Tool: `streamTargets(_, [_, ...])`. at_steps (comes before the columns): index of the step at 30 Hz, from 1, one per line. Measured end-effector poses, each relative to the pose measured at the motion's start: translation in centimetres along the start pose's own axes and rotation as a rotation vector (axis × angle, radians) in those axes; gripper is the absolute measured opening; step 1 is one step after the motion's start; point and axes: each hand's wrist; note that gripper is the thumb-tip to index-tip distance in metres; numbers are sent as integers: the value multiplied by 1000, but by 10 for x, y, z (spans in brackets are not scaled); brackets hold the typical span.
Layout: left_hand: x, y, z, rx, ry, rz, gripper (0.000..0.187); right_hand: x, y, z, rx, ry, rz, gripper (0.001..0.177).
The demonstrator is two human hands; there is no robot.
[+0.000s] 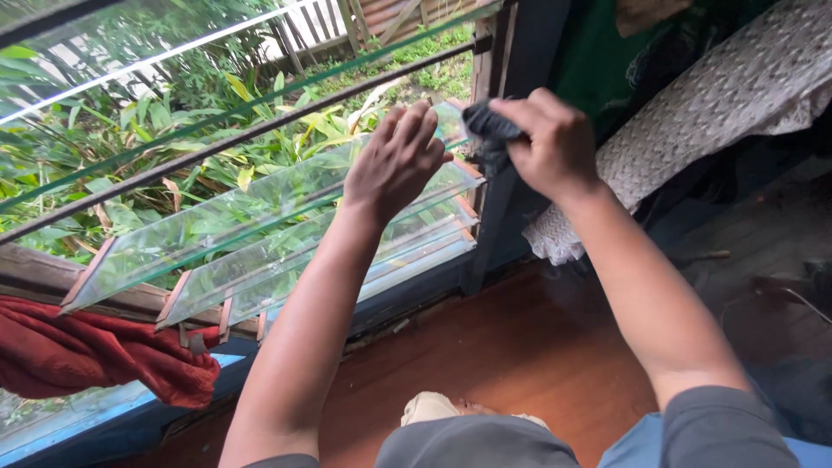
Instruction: The person wipes a window pane and the window frame using a dark cloth. They move between sections of the window, wiping the glass and the frame edges.
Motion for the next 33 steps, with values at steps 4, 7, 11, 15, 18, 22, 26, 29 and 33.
streamTargets(4, [5, 1, 2, -45, -32, -35, 31, -13, -4, -12, -348, -10, 166, 28])
streamTargets(7, [5, 3, -1, 6, 13, 1, 35, -6, -7, -16, -417, 23, 228, 38])
streamTargets(11, [5, 5, -7, 18, 1, 2, 36, -5, -58, 41, -266, -30, 164, 61])
streamTargets(15, [8, 5, -6, 31, -12, 1, 35, -9, -132, 80, -187, -72, 148, 79])
streamTargets(18, [5, 3, -5, 55, 10, 12, 38, 4, -174, 90, 19, 74, 479, 63])
streamTargets(22, [6, 3, -2, 45, 0, 12, 37, 21, -180, 115, -321, 73, 682, 36])
streamTargets(26, [6, 2, -2, 22, -33, 2, 37, 41, -186, 144, -189, 88, 549, 49])
streamTargets(29, [7, 4, -3, 12, -56, -16, 38, 34, -211, 159, 107, 138, 558, 35])
streamTargets(33, [5, 2, 0, 52, -43, -9, 37, 44, -189, 137, -128, 74, 641, 37])
Point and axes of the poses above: each hand's wrist, its own y-axis towards the middle knuckle, its own z-axis out of the palm, x = y × z, and after that the axes turned 11 degrees about -x, right-handed
